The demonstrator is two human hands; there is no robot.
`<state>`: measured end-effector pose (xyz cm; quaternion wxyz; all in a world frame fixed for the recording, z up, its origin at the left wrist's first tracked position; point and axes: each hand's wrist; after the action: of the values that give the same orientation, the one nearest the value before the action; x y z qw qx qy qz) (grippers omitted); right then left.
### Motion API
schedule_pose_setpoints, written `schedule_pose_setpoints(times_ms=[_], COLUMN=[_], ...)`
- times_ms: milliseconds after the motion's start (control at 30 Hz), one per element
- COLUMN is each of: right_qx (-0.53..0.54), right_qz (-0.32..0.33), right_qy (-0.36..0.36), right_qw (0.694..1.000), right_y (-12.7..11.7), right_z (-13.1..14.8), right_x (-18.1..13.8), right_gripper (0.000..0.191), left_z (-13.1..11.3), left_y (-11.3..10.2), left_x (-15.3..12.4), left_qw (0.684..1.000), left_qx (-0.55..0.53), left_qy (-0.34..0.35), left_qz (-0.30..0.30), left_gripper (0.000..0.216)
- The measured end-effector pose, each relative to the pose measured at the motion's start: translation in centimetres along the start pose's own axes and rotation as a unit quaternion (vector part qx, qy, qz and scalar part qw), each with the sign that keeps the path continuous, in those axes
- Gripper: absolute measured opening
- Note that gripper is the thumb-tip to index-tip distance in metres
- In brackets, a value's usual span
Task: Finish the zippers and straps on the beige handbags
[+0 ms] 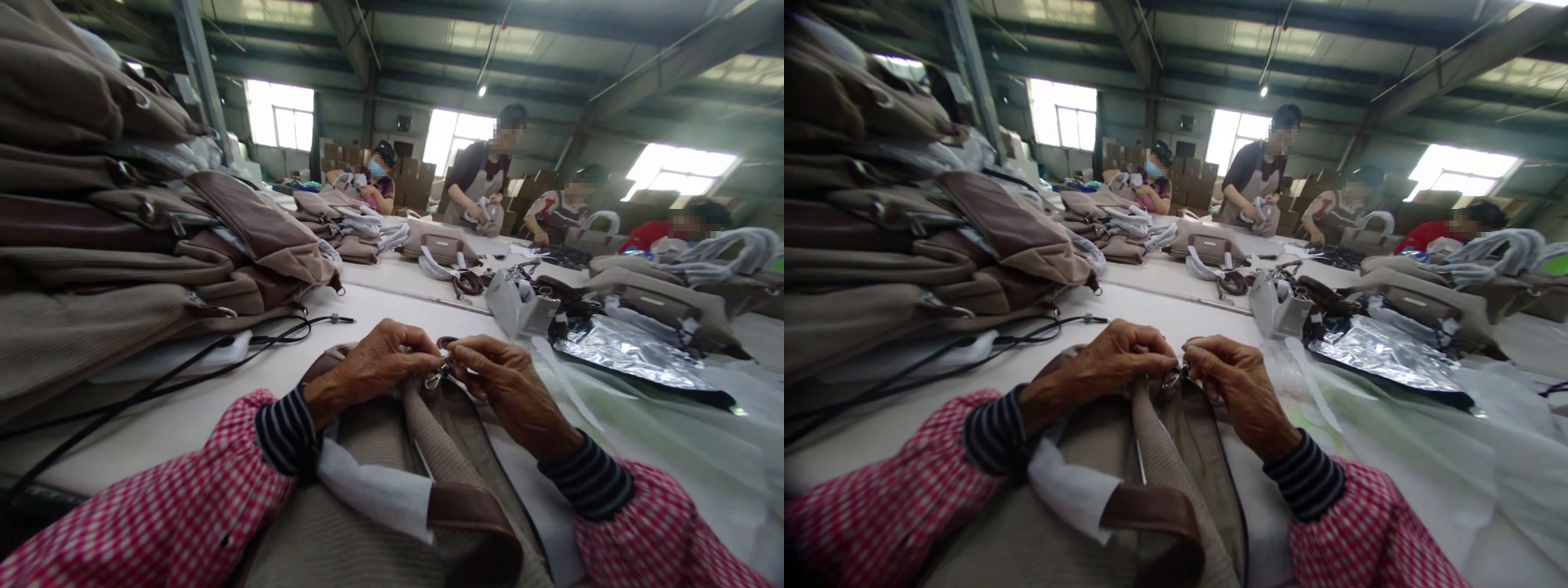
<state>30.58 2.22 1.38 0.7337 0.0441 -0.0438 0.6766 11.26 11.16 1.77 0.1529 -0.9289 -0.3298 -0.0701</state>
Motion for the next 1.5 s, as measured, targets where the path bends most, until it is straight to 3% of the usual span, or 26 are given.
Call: schedule_pose_setpoints(times_ms=[133, 400, 667, 867, 1500], right_qx=[-0.036, -0.070, -0.014, -0.013, 0.058], right_qz=[0.019, -0.011, 0.003, 0.013, 0.023], right_qy=[-0.001, 0.001, 0.049, 0.031, 0.014], right_qw=[0.999, 0.997, 0.999, 0.999, 0.998], right_y=[0.3, 0.9, 0.6, 0.9, 1.8], right_z=[-0.1, -0.2, -0.4, -0.4, -1.6], right_x=[-0.2, -0.4, -0.3, -0.6, -0.5], right_gripper=[0.027, 0.026, 0.027, 0.028, 0.036], left_z=[-0.3, -0.1, -0.5, -0.5, 0.1], left_y=[0.1, 0.0, -0.1, -0.3, -0.5], left_x=[-0.1, -0.1, -0.3, -0.4, -0.2], left_qw=[0.999, 0.996, 0.987, 0.982, 0.993], left_qx=[0.037, 0.087, 0.158, 0.187, 0.025], left_qy=[0.013, 0.013, 0.014, 0.007, -0.068], left_qz=[0.002, -0.005, 0.018, 0.034, 0.095], left_gripper=[0.023, 0.020, 0.019, 0.024, 0.030])
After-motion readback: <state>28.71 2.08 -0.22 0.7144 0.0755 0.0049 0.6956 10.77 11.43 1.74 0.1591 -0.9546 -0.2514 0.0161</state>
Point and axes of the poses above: each hand's wrist, its own x-axis towards the middle knuckle, its own y-axis out of the palm, z = x × y, and after that the axes turned 3 degrees about z, right-handed
